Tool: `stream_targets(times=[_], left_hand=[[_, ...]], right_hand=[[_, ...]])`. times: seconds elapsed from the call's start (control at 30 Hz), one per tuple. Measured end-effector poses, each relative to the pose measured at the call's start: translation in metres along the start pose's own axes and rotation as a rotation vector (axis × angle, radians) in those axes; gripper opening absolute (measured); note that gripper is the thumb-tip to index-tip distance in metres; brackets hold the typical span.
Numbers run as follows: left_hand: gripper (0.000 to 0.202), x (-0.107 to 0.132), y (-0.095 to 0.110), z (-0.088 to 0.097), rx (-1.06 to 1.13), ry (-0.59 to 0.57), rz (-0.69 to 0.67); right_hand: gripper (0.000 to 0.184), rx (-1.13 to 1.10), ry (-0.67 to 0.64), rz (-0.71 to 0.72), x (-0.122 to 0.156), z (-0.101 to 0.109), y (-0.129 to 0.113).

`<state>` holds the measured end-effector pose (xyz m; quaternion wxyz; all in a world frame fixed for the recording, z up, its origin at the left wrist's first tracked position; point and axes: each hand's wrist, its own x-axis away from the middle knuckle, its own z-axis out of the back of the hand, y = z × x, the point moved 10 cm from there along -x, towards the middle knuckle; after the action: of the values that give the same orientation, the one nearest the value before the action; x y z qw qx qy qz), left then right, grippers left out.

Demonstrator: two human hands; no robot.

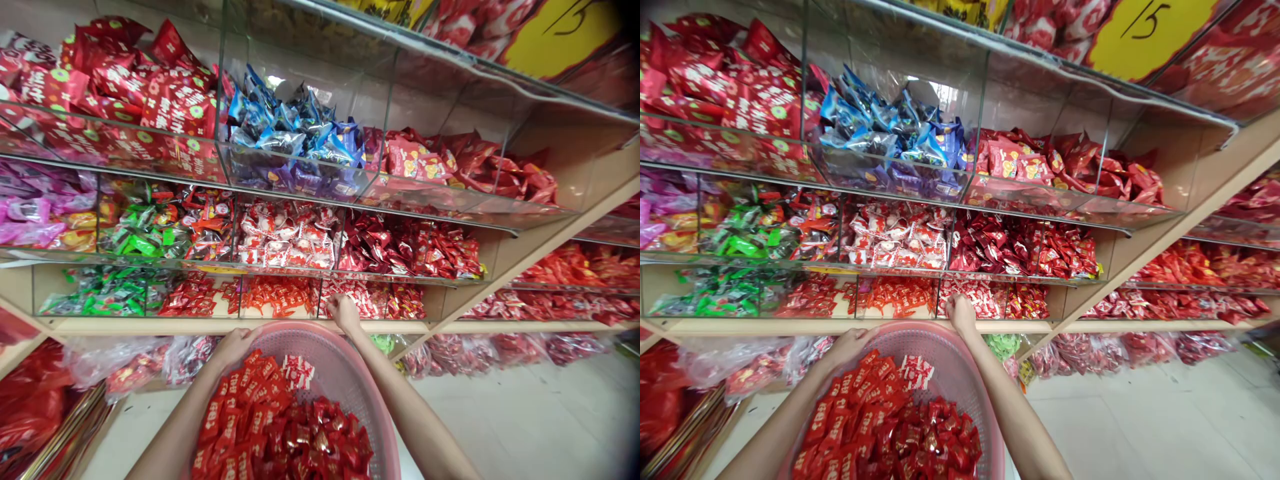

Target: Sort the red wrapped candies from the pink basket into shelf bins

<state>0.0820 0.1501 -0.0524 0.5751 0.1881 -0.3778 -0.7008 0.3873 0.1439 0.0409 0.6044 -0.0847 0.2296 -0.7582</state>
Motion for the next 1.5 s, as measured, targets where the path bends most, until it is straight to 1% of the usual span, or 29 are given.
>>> stream_targets(times=[0.1, 0.27, 0.37, 0.47, 0.53, 0.63, 0.73, 0.8, 0.83, 0.9, 1.07, 1.13, 1.2, 1.27, 1.33, 1.4, 1.5], left_hand=[[0.054, 0.0, 0.0, -0.001, 0.003, -0.009, 0.001], [0.053, 0.0, 0.0, 0.0, -0.013, -0.006, -0.003], [0.052, 0.0, 0.001, 0.001, -0.033, -0.005, 0.006], [0.052, 0.0, 0.003, 0.0, -0.028, -0.023, 0.0], [0.053, 0.0, 0.002, 0.0, -0.029, -0.027, 0.003], [0.055, -0.001, -0.001, -0.001, -0.045, -0.018, 0.015], [0.053, -0.002, -0.002, -0.002, -0.039, -0.018, 0.012], [0.052, -0.002, -0.001, -0.002, -0.031, -0.021, 0.001], [0.051, -0.002, 0.0, -0.001, -0.027, -0.021, -0.003], [0.051, -0.001, 0.0, 0.0, -0.018, -0.019, 0.001], [0.052, 0.001, 0.003, 0.001, -0.01, -0.001, 0.008], [0.051, 0.001, 0.003, 0.002, -0.014, 0.008, 0.004], [0.052, 0.001, 0.003, 0.001, -0.005, 0.009, 0.007], [0.052, 0.001, 0.002, 0.0, 0.009, -0.001, 0.007], [0.052, 0.001, 0.002, 0.0, 0.011, -0.006, 0.005], [0.053, 0.001, 0.002, 0.0, 0.015, -0.008, 0.002], [0.051, 0.001, 0.001, 0.0, 0.021, -0.007, 0.012]], right_hand=[[0.018, 0.061, -0.004, -0.004, -0.01, -0.003, -0.005], [0.017, 0.082, -0.043, -0.013, -0.015, -0.014, -0.007], [0.017, 0.029, -0.033, -0.014, -0.016, -0.017, -0.004], [0.019, -0.087, -0.025, 0.008, -0.015, -0.017, -0.001], [0.02, -0.18, 0.0, 0.034, -0.012, -0.01, 0.0], [0.022, -0.318, 0.072, 0.068, -0.001, 0.012, 0.005], [0.025, -0.476, 0.118, 0.049, 0.02, 0.032, 0.015], [0.027, -0.586, 0.102, 0.017, 0.038, 0.033, 0.021], [0.028, -0.637, 0.079, 0.0, 0.047, 0.029, 0.023], [0.026, -0.726, 0.011, -0.052, 0.066, 0.011, 0.027], [0.021, -0.817, -0.199, -0.248, 0.105, -0.062, 0.034], [0.019, -0.847, -0.256, -0.301, 0.113, -0.086, 0.034], [0.019, -0.878, -0.306, -0.366, 0.118, -0.106, 0.035], [0.018, -0.91, -0.36, -0.46, 0.123, -0.122, 0.036], [0.016, -0.951, -0.406, -0.552, 0.128, -0.134, 0.037], [0.015, -0.998, -0.427, -0.607, 0.131, -0.141, 0.037], [0.013, -1.048, -0.425, -0.645, 0.134, -0.146, 0.038]])
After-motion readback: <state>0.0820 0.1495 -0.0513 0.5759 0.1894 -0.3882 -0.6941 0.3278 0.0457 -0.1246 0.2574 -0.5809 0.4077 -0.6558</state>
